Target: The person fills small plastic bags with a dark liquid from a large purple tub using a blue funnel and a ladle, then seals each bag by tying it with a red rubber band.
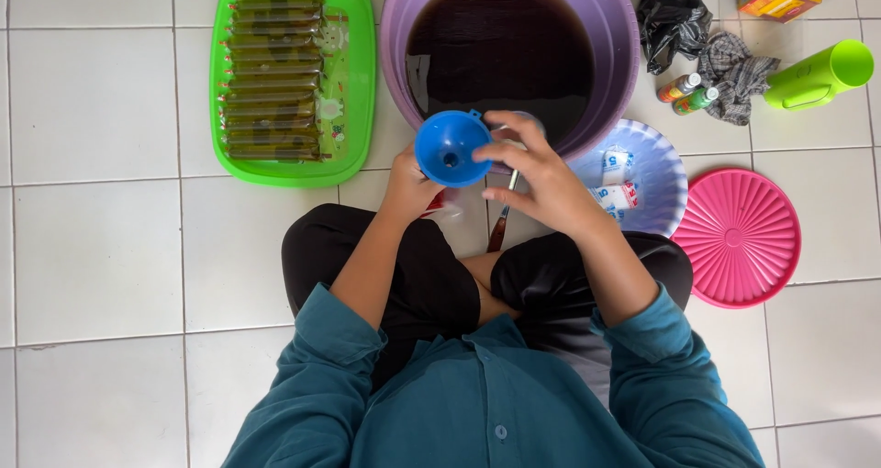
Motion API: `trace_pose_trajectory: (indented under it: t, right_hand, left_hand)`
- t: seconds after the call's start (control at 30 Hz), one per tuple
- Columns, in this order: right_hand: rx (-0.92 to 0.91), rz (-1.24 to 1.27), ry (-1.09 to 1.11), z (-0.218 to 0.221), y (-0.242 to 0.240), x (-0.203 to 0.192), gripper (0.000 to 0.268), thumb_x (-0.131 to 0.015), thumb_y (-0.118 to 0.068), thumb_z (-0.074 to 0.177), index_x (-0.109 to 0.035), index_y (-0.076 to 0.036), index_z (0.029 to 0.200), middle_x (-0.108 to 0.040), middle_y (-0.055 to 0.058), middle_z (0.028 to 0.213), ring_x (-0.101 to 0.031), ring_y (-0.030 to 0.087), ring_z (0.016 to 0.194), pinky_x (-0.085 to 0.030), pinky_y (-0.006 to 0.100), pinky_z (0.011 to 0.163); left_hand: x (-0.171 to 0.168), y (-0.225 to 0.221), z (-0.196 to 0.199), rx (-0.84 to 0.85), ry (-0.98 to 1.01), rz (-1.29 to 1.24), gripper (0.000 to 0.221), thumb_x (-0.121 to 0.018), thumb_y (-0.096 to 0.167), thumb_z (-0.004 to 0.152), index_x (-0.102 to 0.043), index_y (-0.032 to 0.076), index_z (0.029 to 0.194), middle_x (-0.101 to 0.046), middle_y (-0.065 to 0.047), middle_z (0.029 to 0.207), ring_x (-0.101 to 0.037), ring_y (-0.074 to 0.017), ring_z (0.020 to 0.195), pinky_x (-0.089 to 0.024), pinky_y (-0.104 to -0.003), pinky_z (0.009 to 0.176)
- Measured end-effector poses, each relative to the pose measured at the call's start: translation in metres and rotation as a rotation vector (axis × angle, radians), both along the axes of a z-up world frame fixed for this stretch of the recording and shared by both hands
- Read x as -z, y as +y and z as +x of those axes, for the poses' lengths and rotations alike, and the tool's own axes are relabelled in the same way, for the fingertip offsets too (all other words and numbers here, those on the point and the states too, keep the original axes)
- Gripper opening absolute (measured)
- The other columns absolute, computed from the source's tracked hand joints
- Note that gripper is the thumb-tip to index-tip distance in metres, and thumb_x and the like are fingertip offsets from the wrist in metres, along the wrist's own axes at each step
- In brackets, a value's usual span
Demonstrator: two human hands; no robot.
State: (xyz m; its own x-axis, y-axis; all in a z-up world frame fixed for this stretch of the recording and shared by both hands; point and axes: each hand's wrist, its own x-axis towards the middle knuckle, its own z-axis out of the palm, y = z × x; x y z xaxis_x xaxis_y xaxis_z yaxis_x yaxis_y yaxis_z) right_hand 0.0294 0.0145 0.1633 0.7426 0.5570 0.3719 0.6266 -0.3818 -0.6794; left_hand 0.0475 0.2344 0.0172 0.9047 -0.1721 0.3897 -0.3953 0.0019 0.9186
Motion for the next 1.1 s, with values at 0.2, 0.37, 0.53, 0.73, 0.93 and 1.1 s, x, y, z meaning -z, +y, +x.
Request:
trace_pose_trajectory:
  t: [0.2,0.37,0.53,0.73,0.93,1.1]
  right_hand:
    - [0.437,-0.233,0.261,-0.033,-0.050,0.108,0.021,-0.074,0.002,0.087,-0.067,-0.006,0.105,-0.068,0.021,0.100,-0.070,0.043,0.096,-0.056,0.053,0.085]
    - [0.266,-0.576,0.964,-0.052,-0.032,0.229,0.060,-0.075,-0.022,0.092,-0.058,-0.029,0.149,-0.038,0.033,0.157,-0.048,0.052,0.139,-0.046,0.060,0.110]
    - [0.380,-0.408,0.572,-0.047,-0.034,0.297,0.043,-0.062,0.008,0.091,-0.077,-0.021,0.120,-0.068,0.018,0.109,-0.073,0.036,0.103,-0.061,0.044,0.088]
    - [0.323,-0.036,0.432,-0.009,-0.046,0.194,0.027,-0.064,0.004,0.095,-0.073,-0.012,0.115,-0.076,0.010,0.097,-0.072,0.028,0.100,-0.053,0.040,0.093]
    - [0.282,0.598,0.929,0.040,-0.090,0.166,0.029,-0.053,-0.023,0.101,-0.064,-0.007,0.122,-0.067,0.010,0.097,-0.063,0.013,0.079,-0.056,0.023,0.069]
    - [0.103,0.990,1.044,0.036,-0.117,0.154,0.087,-0.056,-0.013,0.074,-0.036,0.001,0.157,-0.054,0.026,0.150,-0.066,0.023,0.123,-0.055,0.037,0.107]
  left_hand:
    - [0.011,0.005,0.003,-0.182,0.067,-0.010,0.017,-0.078,0.004,0.092,-0.061,0.004,0.093,-0.064,-0.013,0.076,-0.061,-0.0193,0.070,-0.053,-0.041,0.079]
    - [0.008,-0.004,0.008,-0.195,0.073,0.081,0.016,-0.077,0.003,0.090,-0.061,0.006,0.090,-0.066,-0.013,0.071,-0.065,-0.0239,0.064,-0.055,-0.040,0.074]
    - [0.011,-0.008,-0.001,-0.197,0.105,0.060,0.017,-0.074,0.006,0.091,-0.058,0.009,0.088,-0.062,-0.008,0.066,-0.061,-0.0180,0.058,-0.054,-0.038,0.068]
    - [0.036,-0.022,-0.012,-0.213,0.162,0.034,0.011,-0.070,0.005,0.089,-0.060,0.009,0.089,-0.066,-0.009,0.069,-0.066,-0.0214,0.064,-0.054,-0.041,0.072]
    - [0.019,-0.042,-0.020,-0.199,0.121,0.076,0.017,-0.072,-0.002,0.087,-0.063,0.004,0.101,-0.069,-0.018,0.082,-0.070,-0.0356,0.078,-0.056,-0.049,0.082]
    - [-0.019,-0.041,-0.023,-0.198,0.093,0.083,0.018,-0.071,-0.003,0.089,-0.065,0.002,0.105,-0.070,-0.018,0.087,-0.071,-0.0369,0.086,-0.055,-0.049,0.087]
